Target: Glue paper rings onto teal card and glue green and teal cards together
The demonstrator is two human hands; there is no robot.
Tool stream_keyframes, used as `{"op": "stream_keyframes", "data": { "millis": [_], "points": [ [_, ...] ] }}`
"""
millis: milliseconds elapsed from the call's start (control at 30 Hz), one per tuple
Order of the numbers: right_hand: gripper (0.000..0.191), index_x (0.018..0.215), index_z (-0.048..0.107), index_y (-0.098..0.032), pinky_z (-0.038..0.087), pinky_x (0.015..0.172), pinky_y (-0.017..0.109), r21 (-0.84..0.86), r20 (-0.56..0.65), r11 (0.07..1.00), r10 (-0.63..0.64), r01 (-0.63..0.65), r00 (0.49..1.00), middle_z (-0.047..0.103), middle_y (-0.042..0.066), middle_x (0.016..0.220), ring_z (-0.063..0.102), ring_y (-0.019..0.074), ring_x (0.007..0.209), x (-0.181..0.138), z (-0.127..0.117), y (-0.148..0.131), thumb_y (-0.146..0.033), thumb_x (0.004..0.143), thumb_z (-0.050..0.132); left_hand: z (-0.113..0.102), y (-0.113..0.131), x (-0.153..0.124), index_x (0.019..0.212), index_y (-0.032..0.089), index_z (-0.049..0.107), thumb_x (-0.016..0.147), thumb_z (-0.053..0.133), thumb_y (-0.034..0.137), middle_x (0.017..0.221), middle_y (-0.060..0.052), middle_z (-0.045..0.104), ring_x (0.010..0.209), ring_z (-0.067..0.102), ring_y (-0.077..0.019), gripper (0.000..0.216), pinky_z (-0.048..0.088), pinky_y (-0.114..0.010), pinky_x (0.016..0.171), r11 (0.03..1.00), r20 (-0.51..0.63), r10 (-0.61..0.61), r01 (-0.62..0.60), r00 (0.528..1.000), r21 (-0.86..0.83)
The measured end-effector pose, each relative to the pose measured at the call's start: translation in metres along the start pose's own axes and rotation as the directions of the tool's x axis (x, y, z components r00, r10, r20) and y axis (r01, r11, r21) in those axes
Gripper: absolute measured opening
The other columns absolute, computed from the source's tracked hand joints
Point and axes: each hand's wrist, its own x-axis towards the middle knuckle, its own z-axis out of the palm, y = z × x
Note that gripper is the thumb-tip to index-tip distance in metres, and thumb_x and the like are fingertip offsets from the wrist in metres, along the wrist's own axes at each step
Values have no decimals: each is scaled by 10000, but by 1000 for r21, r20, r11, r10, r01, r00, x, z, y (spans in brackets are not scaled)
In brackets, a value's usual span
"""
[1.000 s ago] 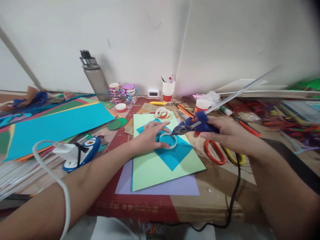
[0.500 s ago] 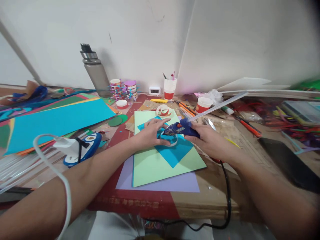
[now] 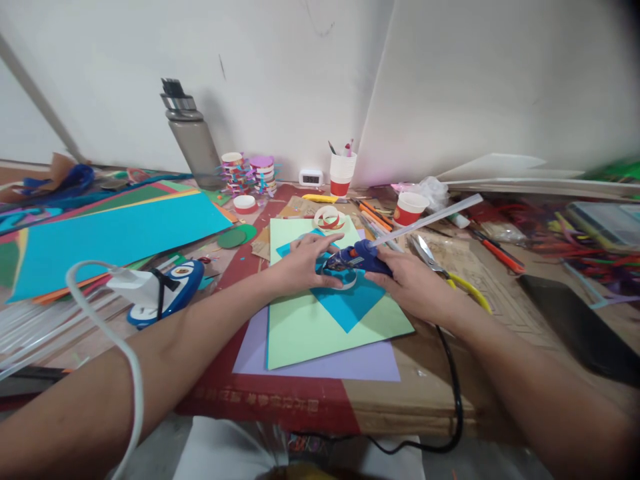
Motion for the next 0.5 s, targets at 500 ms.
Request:
{"op": "stream_keyframes", "data": {
  "millis": [500],
  "points": [
    [166,884,526,-197,414,695,311,-134,-41,991,-16,10,999,636,79,876,583,215,814,-3,-6,-4,-319,918,418,-1,3,1,1419,239,324,646,746,491,1205,-92,583,1218,407,-291,916,282,-451,997,1000,15,-6,6,1000,5]
  ]
}}
